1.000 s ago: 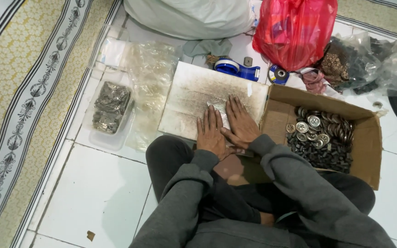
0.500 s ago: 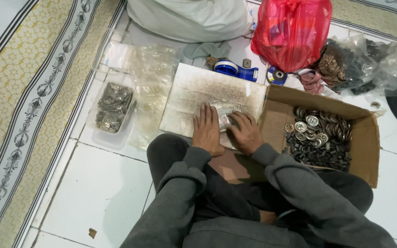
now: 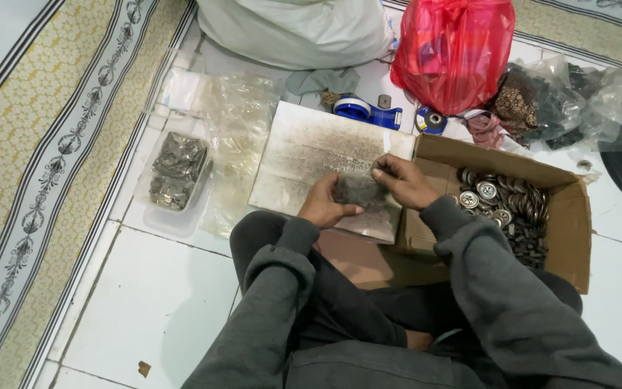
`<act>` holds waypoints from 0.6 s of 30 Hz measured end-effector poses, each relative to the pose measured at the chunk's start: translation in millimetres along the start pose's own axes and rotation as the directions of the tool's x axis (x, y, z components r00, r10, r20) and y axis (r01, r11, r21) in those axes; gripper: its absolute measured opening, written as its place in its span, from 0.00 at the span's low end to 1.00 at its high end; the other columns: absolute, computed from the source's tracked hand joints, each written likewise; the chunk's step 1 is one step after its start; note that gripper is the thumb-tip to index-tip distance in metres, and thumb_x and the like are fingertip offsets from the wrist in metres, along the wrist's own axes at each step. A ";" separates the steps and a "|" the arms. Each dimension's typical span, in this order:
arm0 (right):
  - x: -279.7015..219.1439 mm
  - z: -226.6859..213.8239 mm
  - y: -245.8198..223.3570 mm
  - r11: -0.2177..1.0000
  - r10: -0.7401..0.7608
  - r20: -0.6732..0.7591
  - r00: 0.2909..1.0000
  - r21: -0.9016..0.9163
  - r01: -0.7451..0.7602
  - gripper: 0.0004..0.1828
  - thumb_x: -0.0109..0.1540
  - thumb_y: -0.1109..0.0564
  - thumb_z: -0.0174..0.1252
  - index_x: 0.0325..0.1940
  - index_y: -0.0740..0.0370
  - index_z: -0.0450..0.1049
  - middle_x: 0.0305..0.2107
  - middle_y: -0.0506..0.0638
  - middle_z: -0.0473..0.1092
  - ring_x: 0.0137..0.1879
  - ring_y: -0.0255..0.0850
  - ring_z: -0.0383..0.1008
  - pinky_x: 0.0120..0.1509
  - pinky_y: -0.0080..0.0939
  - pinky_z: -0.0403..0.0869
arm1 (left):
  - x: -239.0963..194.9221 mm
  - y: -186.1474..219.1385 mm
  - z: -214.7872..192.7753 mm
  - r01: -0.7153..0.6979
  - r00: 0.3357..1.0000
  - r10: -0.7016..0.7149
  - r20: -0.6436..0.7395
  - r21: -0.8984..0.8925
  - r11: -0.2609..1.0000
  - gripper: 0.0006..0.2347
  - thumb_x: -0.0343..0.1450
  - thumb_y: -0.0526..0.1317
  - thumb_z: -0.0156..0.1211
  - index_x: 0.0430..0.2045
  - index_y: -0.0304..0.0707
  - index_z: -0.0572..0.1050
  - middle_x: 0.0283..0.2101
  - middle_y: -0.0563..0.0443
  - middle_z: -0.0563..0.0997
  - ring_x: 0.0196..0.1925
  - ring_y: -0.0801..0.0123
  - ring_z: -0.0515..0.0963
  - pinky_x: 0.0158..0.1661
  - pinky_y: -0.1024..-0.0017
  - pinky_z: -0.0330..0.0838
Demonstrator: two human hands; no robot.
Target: The person sits on the floor and sorts metal buttons from a cardboard box onto a white board. They then pick up the sorted buttons and place them into a clear plastic bag.
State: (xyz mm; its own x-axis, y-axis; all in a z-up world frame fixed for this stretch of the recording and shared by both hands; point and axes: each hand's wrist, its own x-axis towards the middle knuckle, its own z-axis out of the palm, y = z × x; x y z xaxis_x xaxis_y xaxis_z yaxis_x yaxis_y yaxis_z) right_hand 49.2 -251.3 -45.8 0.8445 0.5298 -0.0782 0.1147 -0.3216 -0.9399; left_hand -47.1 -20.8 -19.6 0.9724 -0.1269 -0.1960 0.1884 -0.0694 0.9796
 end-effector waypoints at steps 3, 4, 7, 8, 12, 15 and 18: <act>-9.5 -2.2 -21.5 0.979 0.132 -0.021 0.991 0.157 -0.127 0.07 0.69 0.58 0.59 0.46 0.67 0.76 0.24 0.46 0.69 0.31 0.34 0.68 0.35 0.35 0.66 | 3.9 2.0 1.1 0.007 0.999 -0.004 0.042 -0.088 0.996 0.20 0.58 0.36 0.82 0.38 0.33 0.77 0.34 0.46 0.82 0.39 0.62 0.81 0.37 0.62 0.80; -13.2 -1.4 -37.4 0.979 0.134 -0.023 0.991 0.157 -0.129 0.07 0.69 0.58 0.59 0.46 0.67 0.76 0.24 0.46 0.69 0.31 0.34 0.68 0.35 0.35 0.66 | 1.3 3.6 1.8 0.007 0.999 -0.003 0.045 -0.089 0.996 0.20 0.58 0.36 0.82 0.38 0.33 0.77 0.34 0.46 0.82 0.39 0.62 0.81 0.37 0.62 0.80; -26.4 4.2 -80.1 0.891 0.258 -0.084 0.962 0.406 -0.204 0.12 0.69 0.53 0.60 0.48 0.66 0.76 0.27 0.47 0.71 0.30 0.32 0.72 0.30 0.31 0.72 | -11.0 14.5 0.4 0.095 0.994 -0.072 0.082 -0.333 0.938 0.17 0.63 0.30 0.77 0.43 0.27 0.76 0.36 0.38 0.83 0.38 0.57 0.86 0.37 0.60 0.87; -30.1 8.7 -91.4 0.819 0.308 -0.094 0.947 0.533 -0.214 0.16 0.68 0.49 0.61 0.49 0.66 0.76 0.25 0.49 0.70 0.28 0.36 0.72 0.26 0.32 0.70 | -17.5 22.3 -4.1 0.083 0.996 -0.071 0.051 -0.321 0.943 0.16 0.65 0.33 0.75 0.42 0.26 0.75 0.33 0.41 0.80 0.37 0.60 0.83 0.35 0.65 0.85; -41.6 16.3 -59.4 0.731 0.388 -0.054 0.920 0.626 -0.272 0.11 0.58 0.59 0.69 0.40 0.67 0.77 0.18 0.49 0.69 0.20 0.34 0.73 0.22 0.28 0.71 | -12.1 11.8 5.7 0.072 0.997 -0.080 -0.008 -0.349 0.934 0.15 0.69 0.37 0.74 0.42 0.27 0.75 0.34 0.40 0.82 0.36 0.67 0.80 0.32 0.68 0.80; -41.5 26.9 -42.6 0.759 0.439 -0.039 0.898 0.551 -0.347 0.12 0.55 0.64 0.72 0.39 0.67 0.77 0.21 0.47 0.76 0.21 0.31 0.75 0.22 0.25 0.71 | -16.7 17.5 7.2 0.148 0.985 -0.171 -0.023 -0.400 0.905 0.14 0.70 0.38 0.72 0.43 0.28 0.74 0.33 0.45 0.83 0.34 0.70 0.82 0.33 0.74 0.83; -38.9 23.9 10.4 0.719 0.507 -0.046 0.861 0.574 -0.393 0.11 0.56 0.62 0.73 0.36 0.66 0.76 0.20 0.47 0.76 0.20 0.31 0.74 0.22 0.26 0.71 | -15.8 21.4 16.1 0.166 0.981 -0.193 -0.012 -0.467 0.869 0.20 0.64 0.34 0.78 0.43 0.24 0.73 0.34 0.39 0.82 0.35 0.65 0.83 0.35 0.68 0.84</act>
State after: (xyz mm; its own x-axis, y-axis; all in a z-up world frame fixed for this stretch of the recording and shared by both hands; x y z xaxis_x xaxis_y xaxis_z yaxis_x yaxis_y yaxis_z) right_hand 5.0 -256.5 -60.5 0.8090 0.2573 -0.5285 -0.5494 0.0109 -0.8355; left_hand -60.7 -36.2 3.7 0.9191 -0.0996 -0.3812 0.3891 0.3805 0.8389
